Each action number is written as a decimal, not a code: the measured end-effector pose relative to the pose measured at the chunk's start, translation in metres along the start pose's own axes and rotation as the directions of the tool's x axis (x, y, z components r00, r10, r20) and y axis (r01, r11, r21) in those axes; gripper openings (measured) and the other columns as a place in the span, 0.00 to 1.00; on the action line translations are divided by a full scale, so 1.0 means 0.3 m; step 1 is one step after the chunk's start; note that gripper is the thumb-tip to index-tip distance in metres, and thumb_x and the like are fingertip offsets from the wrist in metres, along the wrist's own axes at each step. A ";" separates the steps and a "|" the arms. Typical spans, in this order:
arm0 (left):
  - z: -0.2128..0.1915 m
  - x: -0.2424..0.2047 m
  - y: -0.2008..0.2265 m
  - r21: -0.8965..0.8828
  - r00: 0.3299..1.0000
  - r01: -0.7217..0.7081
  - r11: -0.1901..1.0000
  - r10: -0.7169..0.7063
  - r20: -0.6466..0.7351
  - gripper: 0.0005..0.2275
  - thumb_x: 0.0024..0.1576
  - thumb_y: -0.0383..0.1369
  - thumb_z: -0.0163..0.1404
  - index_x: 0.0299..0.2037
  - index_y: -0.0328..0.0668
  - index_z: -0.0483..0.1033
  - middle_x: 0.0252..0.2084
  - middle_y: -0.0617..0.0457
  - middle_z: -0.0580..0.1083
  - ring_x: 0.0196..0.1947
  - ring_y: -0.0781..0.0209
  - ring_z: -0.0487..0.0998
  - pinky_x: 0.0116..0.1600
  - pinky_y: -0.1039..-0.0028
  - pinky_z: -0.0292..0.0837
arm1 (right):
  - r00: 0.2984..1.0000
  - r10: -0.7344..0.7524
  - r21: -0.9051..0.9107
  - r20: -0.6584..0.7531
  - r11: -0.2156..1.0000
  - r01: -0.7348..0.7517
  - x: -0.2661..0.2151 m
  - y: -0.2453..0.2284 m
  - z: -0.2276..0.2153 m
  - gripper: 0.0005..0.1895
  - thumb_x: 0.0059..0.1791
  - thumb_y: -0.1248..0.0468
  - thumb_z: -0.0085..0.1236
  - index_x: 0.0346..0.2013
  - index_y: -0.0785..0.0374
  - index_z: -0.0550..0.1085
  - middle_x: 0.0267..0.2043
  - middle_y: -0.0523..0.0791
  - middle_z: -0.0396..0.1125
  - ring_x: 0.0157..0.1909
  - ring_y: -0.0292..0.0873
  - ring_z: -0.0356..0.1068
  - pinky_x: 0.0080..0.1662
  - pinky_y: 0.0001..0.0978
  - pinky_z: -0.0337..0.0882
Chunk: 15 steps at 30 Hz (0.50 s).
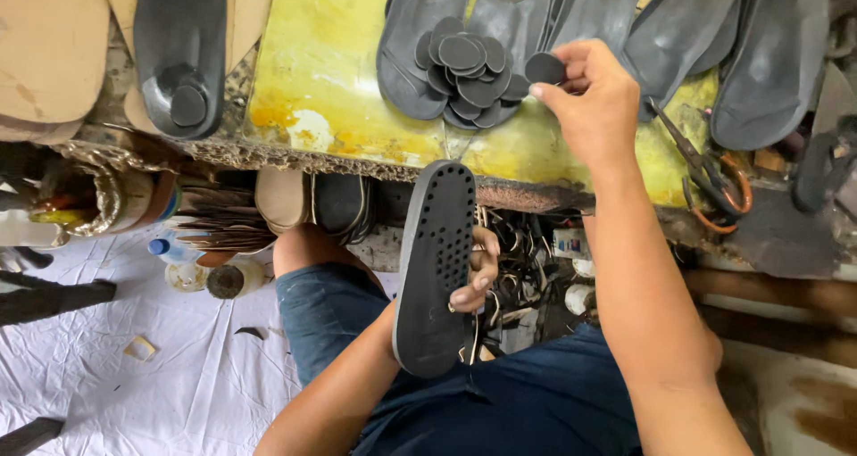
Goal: The person is assembling black rubber slippers by hand. They pick up a slipper sole, place a circular rubber pad onto the heel area, press it down to secure it, and then set the finished slipper aside. This process is repeated for multiple slippers.
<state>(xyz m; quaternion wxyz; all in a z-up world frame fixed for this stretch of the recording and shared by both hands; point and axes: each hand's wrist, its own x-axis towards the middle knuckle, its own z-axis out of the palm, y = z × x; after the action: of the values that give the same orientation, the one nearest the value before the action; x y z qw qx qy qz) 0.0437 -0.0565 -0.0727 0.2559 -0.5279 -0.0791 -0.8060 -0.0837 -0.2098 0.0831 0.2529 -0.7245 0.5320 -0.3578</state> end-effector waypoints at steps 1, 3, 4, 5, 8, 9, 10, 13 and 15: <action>0.018 0.002 -0.008 -0.014 1.000 -0.012 1.000 0.012 -0.003 0.29 0.68 0.40 0.42 0.74 0.28 0.51 0.66 0.26 0.65 0.54 0.38 0.77 0.52 0.53 0.72 | 1.000 0.017 -0.006 0.005 1.000 -0.017 0.010 0.034 -0.013 0.16 0.46 0.68 0.70 0.46 0.56 0.76 0.37 0.39 0.72 0.35 0.32 0.67 0.41 0.23 0.73; 0.059 -0.010 -0.038 0.179 0.929 -0.164 0.970 0.213 -0.303 0.24 0.72 0.40 0.38 0.67 0.20 0.62 0.57 0.23 0.73 0.49 0.37 0.80 0.51 0.55 0.79 | 0.996 -0.085 -0.010 0.016 0.996 0.085 0.014 0.110 -0.026 0.09 0.49 0.72 0.71 0.40 0.61 0.79 0.37 0.41 0.74 0.36 0.33 0.68 0.38 0.26 0.71; 0.104 0.021 -0.099 0.170 0.921 -0.186 0.968 0.232 -0.314 0.24 0.72 0.40 0.38 0.67 0.20 0.62 0.57 0.23 0.73 0.49 0.37 0.80 0.51 0.55 0.79 | 0.997 -0.063 -0.009 0.033 0.998 0.063 -0.029 0.113 -0.037 0.09 0.49 0.72 0.71 0.40 0.61 0.79 0.37 0.41 0.74 0.36 0.33 0.68 0.38 0.26 0.71; 0.144 0.068 -0.120 0.442 0.627 -0.140 0.886 0.425 -0.653 0.18 0.71 0.39 0.39 0.57 0.26 0.66 0.42 0.34 0.72 0.33 0.50 0.77 0.37 0.66 0.76 | 0.997 -0.056 0.121 -0.054 0.991 0.062 -0.037 0.107 -0.055 0.06 0.52 0.73 0.65 0.43 0.65 0.78 0.35 0.43 0.72 0.34 0.35 0.70 0.36 0.26 0.73; 0.185 0.133 -0.146 0.674 0.187 0.089 0.734 0.652 -0.735 0.15 0.69 0.39 0.40 0.48 0.31 0.70 0.28 0.46 0.72 0.17 0.64 0.72 0.24 0.78 0.71 | 0.979 -0.054 0.260 -0.196 0.960 0.105 -0.144 0.066 -0.110 0.06 0.57 0.71 0.55 0.48 0.71 0.76 0.37 0.50 0.72 0.34 0.40 0.74 0.36 0.29 0.77; 0.186 0.140 -0.149 0.701 0.184 0.146 0.698 0.677 -0.712 0.15 0.69 0.39 0.40 0.49 0.31 0.70 0.28 0.47 0.72 0.17 0.66 0.71 0.24 0.78 0.70 | 0.964 -0.072 0.270 -0.257 0.952 0.143 -0.196 0.048 -0.128 0.10 0.60 0.68 0.52 0.50 0.74 0.75 0.41 0.54 0.74 0.37 0.43 0.74 0.37 0.32 0.79; 0.180 0.135 -0.152 0.697 0.180 0.146 0.702 0.674 -0.716 0.15 0.69 0.39 0.40 0.49 0.31 0.70 0.28 0.47 0.72 0.17 0.66 0.71 0.24 0.78 0.70 | 0.964 -0.066 0.270 -0.257 0.953 0.137 -0.278 0.045 -0.121 0.10 0.60 0.68 0.52 0.50 0.74 0.75 0.41 0.54 0.74 0.37 0.43 0.74 0.37 0.32 0.79; 0.182 0.172 -0.154 0.698 0.204 0.135 0.703 0.670 -0.714 0.16 0.69 0.41 0.40 0.49 0.30 0.70 0.27 0.46 0.71 0.17 0.64 0.71 0.25 0.77 0.71 | 0.943 0.151 0.301 -0.298 0.952 -0.057 -0.528 0.051 -0.083 0.09 0.56 0.66 0.55 0.43 0.71 0.77 0.35 0.49 0.73 0.31 0.39 0.70 0.37 0.29 0.73; 0.210 0.255 -0.170 0.716 -0.095 0.402 0.571 0.804 -0.588 0.16 0.68 0.42 0.41 0.43 0.37 0.76 0.24 0.50 0.73 0.17 0.69 0.68 0.26 0.82 0.66 | 0.888 0.458 0.578 -0.038 0.735 -0.354 -0.726 0.083 -0.034 0.19 0.54 0.61 0.56 0.54 0.72 0.74 0.39 0.56 0.74 0.34 0.46 0.74 0.39 0.33 0.78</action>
<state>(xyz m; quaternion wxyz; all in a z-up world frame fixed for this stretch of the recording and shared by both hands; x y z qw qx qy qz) 0.0457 -0.0130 0.0299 0.5678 0.3919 -0.0972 -0.7173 -0.1452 -0.0099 0.0166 0.4762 -0.4497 0.5704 -0.4956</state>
